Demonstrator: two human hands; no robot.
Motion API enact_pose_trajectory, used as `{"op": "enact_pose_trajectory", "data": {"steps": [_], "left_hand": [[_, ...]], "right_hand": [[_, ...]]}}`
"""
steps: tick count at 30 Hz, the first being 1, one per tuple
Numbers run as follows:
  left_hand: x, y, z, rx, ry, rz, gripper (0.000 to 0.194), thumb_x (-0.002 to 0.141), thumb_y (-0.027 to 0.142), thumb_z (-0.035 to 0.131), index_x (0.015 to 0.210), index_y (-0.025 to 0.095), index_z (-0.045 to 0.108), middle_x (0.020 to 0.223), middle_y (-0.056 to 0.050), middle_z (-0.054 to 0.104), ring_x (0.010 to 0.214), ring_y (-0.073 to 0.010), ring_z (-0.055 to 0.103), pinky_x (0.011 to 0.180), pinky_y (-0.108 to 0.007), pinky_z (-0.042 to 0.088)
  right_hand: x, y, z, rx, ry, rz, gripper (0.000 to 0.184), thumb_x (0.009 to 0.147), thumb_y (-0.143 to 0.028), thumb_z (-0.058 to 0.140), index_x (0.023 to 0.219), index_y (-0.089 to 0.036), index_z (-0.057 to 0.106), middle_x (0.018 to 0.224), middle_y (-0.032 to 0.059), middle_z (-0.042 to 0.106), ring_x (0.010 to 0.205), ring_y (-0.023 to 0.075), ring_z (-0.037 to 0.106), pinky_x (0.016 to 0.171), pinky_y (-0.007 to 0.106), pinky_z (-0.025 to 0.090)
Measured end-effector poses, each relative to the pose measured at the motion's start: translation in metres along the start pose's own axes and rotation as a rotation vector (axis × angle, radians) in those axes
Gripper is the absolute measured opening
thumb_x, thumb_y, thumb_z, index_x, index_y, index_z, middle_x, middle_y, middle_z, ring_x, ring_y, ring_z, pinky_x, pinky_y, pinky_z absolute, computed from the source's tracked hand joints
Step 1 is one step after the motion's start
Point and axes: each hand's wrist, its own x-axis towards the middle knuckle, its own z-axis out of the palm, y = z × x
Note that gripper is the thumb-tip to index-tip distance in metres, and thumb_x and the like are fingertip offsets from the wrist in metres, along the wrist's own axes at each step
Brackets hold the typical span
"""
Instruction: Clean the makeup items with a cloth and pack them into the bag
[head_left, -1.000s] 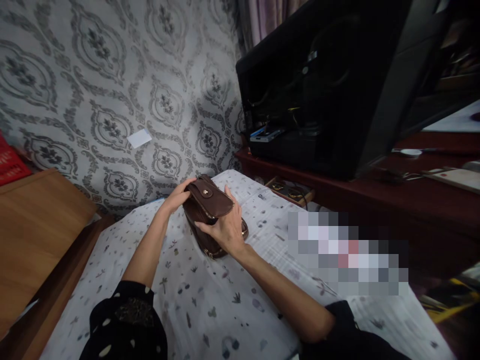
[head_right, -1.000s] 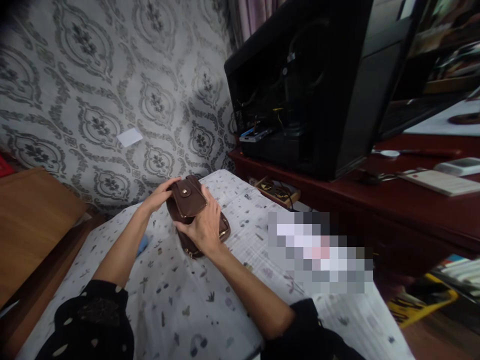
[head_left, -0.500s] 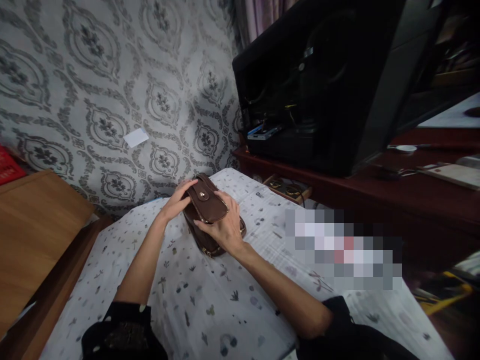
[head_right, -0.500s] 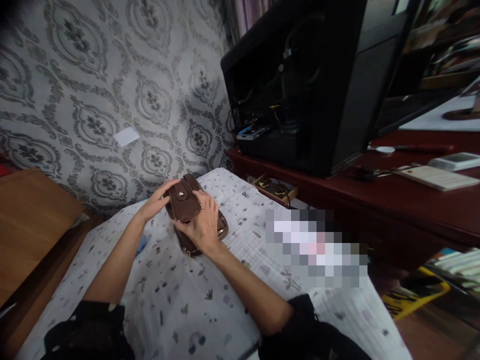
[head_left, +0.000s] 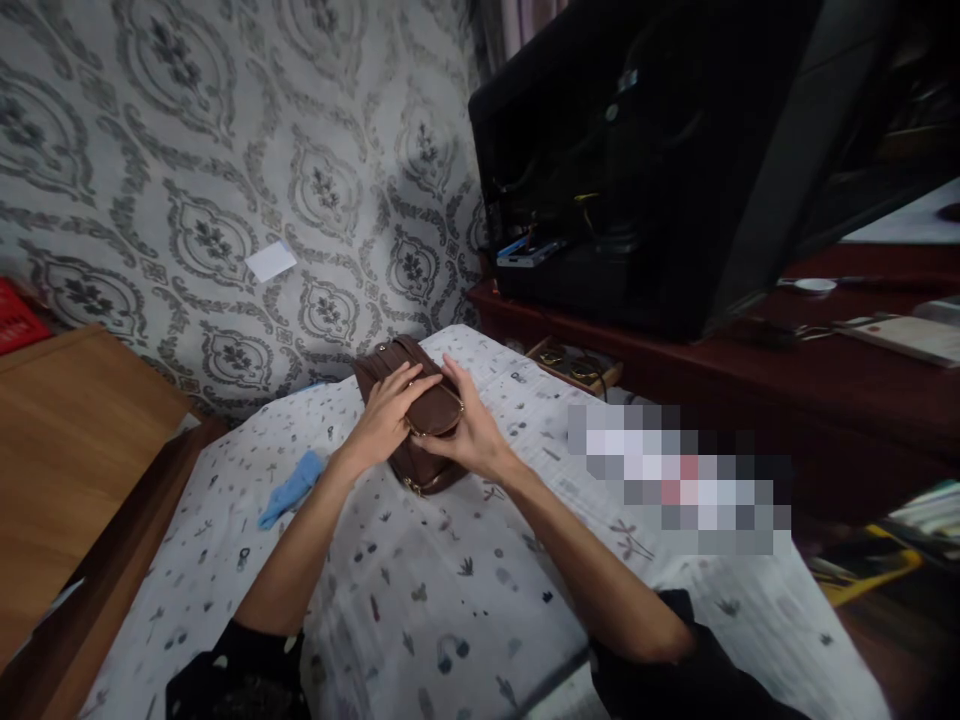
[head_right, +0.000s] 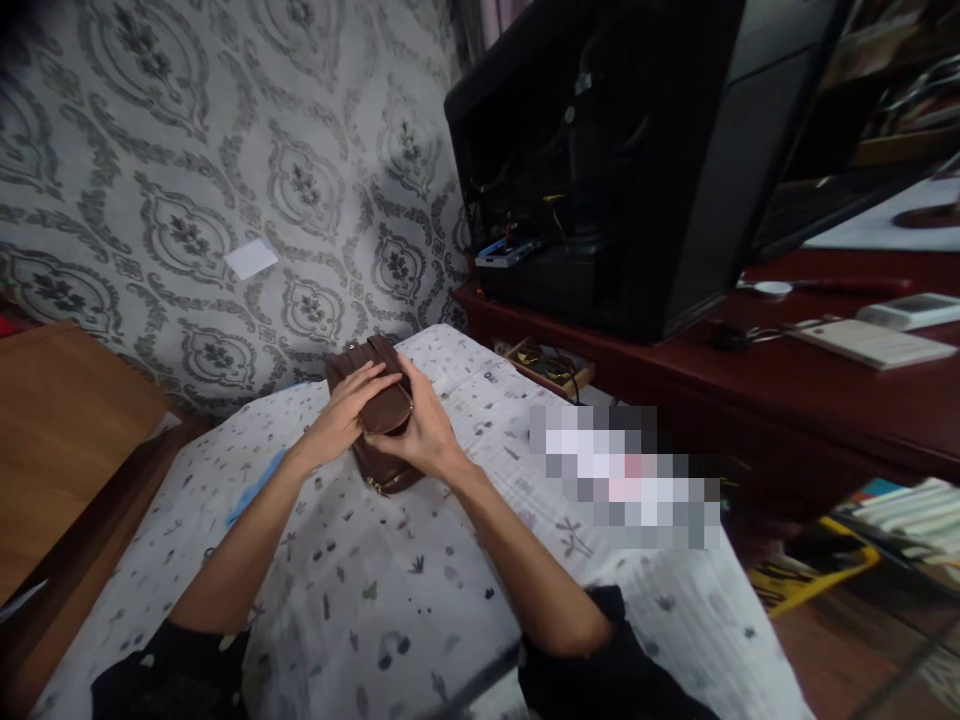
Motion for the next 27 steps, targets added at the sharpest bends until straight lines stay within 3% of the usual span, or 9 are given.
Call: {"op": "enact_pose_trajectory", "data": {"steps": [3, 6, 11, 14, 20, 27], "left_hand": [[-0.001, 0.004, 0.000, 0.106, 0.003, 0.003, 0.068, 0.085, 0.006, 0.038, 0.149, 0.028, 0.042, 0.162, -0.007, 0.033, 0.152, -0.0255, 0.022, 0.121, -0.055, 0.025], [-0.001, 0.004, 0.002, 0.167, 0.009, 0.029, 0.073, 0.081, 0.004, 0.040, 0.151, 0.024, 0.039, 0.162, -0.010, 0.032, 0.152, -0.0257, 0.022, 0.121, -0.053, 0.027], [-0.001, -0.004, 0.003, 0.134, 0.000, 0.049, 0.082, 0.076, 0.006, 0.047, 0.154, 0.024, 0.030, 0.163, -0.011, 0.029, 0.152, -0.0274, 0.022, 0.121, -0.055, 0.024], [-0.003, -0.008, -0.001, 0.084, -0.024, 0.079, 0.086, 0.076, 0.011, 0.050, 0.157, 0.024, 0.023, 0.165, -0.011, 0.025, 0.153, -0.0290, 0.019, 0.122, -0.056, 0.022], [-0.002, -0.012, -0.004, 0.056, -0.067, 0.080, 0.076, 0.087, 0.033, 0.051, 0.157, 0.025, 0.022, 0.167, -0.010, 0.018, 0.154, -0.0326, 0.013, 0.121, -0.060, 0.020], [-0.007, -0.015, 0.005, 0.006, 0.089, 0.161, 0.068, 0.087, 0.024, 0.046, 0.153, 0.023, 0.029, 0.163, -0.012, 0.027, 0.153, -0.0316, 0.018, 0.122, -0.058, 0.022]], "right_hand": [[0.001, 0.000, -0.020, 0.192, -0.150, 0.019, 0.109, 0.068, -0.054, 0.080, 0.155, -0.016, 0.025, 0.158, 0.0174, 0.032, 0.147, 0.0287, 0.033, 0.122, 0.047, 0.028], [0.002, 0.003, -0.027, 0.249, -0.238, 0.051, 0.109, 0.068, -0.067, 0.076, 0.154, -0.019, 0.030, 0.160, 0.0159, 0.030, 0.148, 0.0296, 0.031, 0.123, 0.048, 0.026], [-0.002, 0.006, -0.012, -0.049, -0.197, 0.066, 0.100, 0.081, -0.076, 0.055, 0.156, -0.017, 0.028, 0.164, 0.0191, 0.017, 0.154, 0.0313, 0.013, 0.124, 0.053, 0.016], [-0.004, 0.007, -0.006, -0.159, -0.210, 0.017, 0.098, 0.085, -0.077, 0.048, 0.158, -0.016, 0.024, 0.164, 0.0202, 0.015, 0.154, 0.0308, 0.012, 0.124, 0.054, 0.017], [-0.006, 0.011, -0.008, -0.198, -0.200, -0.051, 0.095, 0.088, -0.074, 0.046, 0.157, -0.012, 0.024, 0.163, 0.0231, 0.015, 0.154, 0.0290, 0.012, 0.123, 0.051, 0.022], [-0.006, 0.019, -0.008, -0.199, -0.197, -0.089, 0.083, 0.092, -0.064, 0.051, 0.154, -0.012, 0.030, 0.163, 0.0234, 0.015, 0.154, 0.0270, 0.013, 0.123, 0.050, 0.022]]}}
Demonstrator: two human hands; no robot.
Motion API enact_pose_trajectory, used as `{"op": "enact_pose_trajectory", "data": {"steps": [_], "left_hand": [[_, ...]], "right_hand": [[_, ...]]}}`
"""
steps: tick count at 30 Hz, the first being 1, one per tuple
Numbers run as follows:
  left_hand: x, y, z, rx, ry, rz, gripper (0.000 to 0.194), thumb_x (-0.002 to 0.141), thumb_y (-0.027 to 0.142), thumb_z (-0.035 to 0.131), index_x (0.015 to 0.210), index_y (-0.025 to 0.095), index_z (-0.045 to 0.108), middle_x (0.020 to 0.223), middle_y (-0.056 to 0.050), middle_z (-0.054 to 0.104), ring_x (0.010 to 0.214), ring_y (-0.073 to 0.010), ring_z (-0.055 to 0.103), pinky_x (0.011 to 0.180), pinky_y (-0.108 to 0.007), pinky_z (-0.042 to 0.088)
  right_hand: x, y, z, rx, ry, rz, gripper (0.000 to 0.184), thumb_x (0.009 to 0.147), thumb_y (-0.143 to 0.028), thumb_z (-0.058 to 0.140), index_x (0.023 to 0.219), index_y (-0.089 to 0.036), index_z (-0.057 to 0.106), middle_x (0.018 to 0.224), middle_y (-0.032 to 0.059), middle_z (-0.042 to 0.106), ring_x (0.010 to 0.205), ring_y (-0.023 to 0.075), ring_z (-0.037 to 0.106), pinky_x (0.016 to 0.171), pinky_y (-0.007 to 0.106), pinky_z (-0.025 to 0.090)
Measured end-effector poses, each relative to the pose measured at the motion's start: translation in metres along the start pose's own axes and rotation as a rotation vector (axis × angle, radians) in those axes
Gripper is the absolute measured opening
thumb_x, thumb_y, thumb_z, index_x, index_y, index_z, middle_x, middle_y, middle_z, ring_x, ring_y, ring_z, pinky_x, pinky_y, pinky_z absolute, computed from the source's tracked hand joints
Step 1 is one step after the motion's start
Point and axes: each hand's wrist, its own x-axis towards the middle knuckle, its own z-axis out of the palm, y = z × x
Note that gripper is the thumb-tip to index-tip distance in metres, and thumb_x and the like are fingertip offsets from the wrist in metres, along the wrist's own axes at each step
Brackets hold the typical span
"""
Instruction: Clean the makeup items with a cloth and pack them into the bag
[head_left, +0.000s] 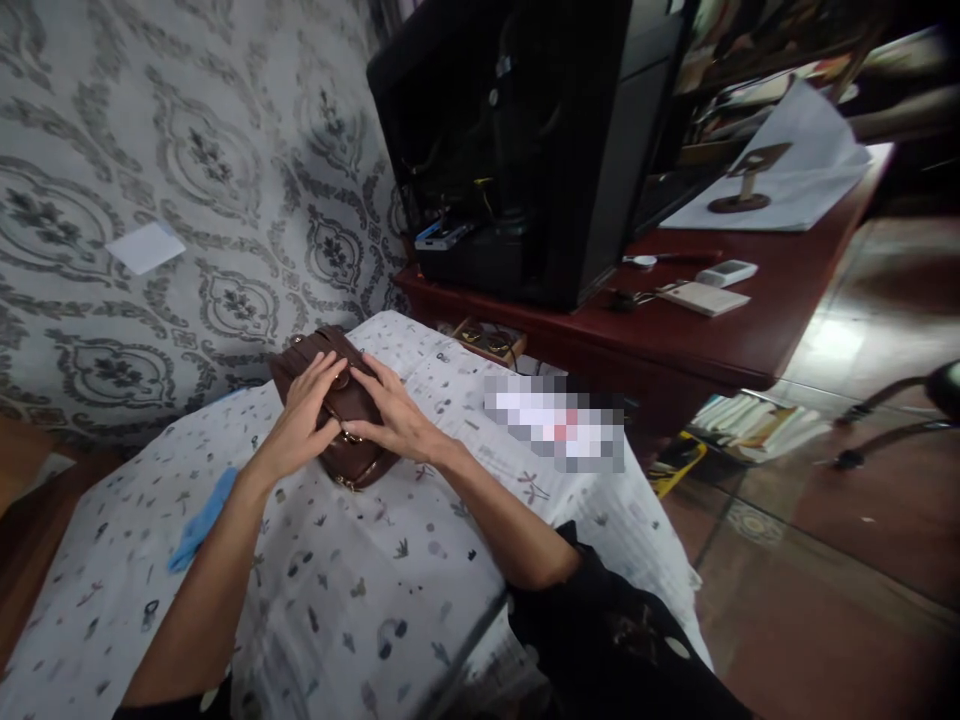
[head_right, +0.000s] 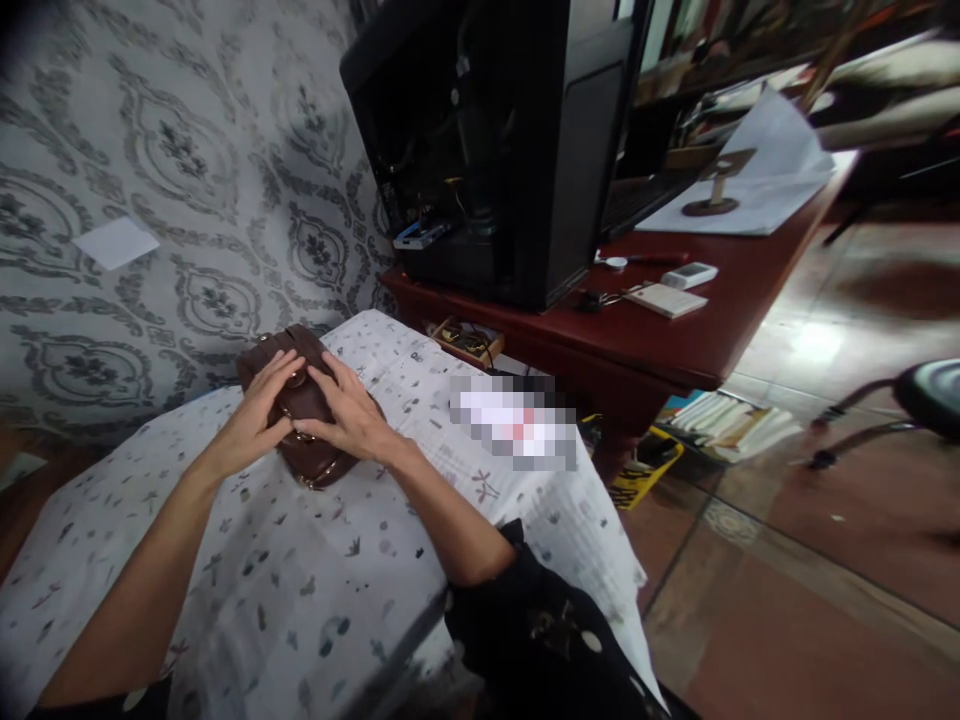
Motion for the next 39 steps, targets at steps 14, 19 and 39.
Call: {"op": "enact_pose_trajectory", "data": {"steps": [14, 19, 39], "left_hand": [[-0.015, 0.020, 0.013, 0.018, 0.380, -0.187, 0.040, 0.087, 0.025, 0.053, 0.126, 0.019, 0.044, 0.120, -0.012, 0.050, 0.118, -0.0277, 0.049, 0.106, -0.047, 0.043], [-0.015, 0.017, 0.015, 0.001, 0.396, -0.178, 0.035, 0.091, 0.026, 0.049, 0.125, 0.018, 0.044, 0.119, -0.012, 0.051, 0.118, -0.0254, 0.051, 0.104, -0.041, 0.043], [-0.002, -0.019, 0.012, -0.123, 0.521, -0.269, 0.017, 0.094, 0.038, 0.049, 0.098, 0.023, 0.054, 0.102, -0.007, 0.061, 0.103, -0.0225, 0.055, 0.098, -0.038, 0.045]], "right_hand": [[0.000, -0.010, 0.008, -0.206, 0.049, 0.043, 0.071, 0.095, -0.054, 0.043, 0.152, -0.013, 0.031, 0.162, 0.0224, 0.019, 0.152, 0.0326, 0.017, 0.120, 0.058, 0.024], [-0.001, -0.009, 0.013, -0.229, 0.095, 0.060, 0.068, 0.097, -0.054, 0.038, 0.152, -0.014, 0.032, 0.162, 0.0222, 0.018, 0.151, 0.0350, 0.018, 0.118, 0.061, 0.026], [0.001, -0.016, 0.033, -0.516, 0.236, 0.034, 0.088, 0.083, -0.075, 0.052, 0.145, -0.013, 0.043, 0.156, 0.0278, 0.027, 0.143, 0.0443, 0.027, 0.107, 0.062, 0.035]]}}
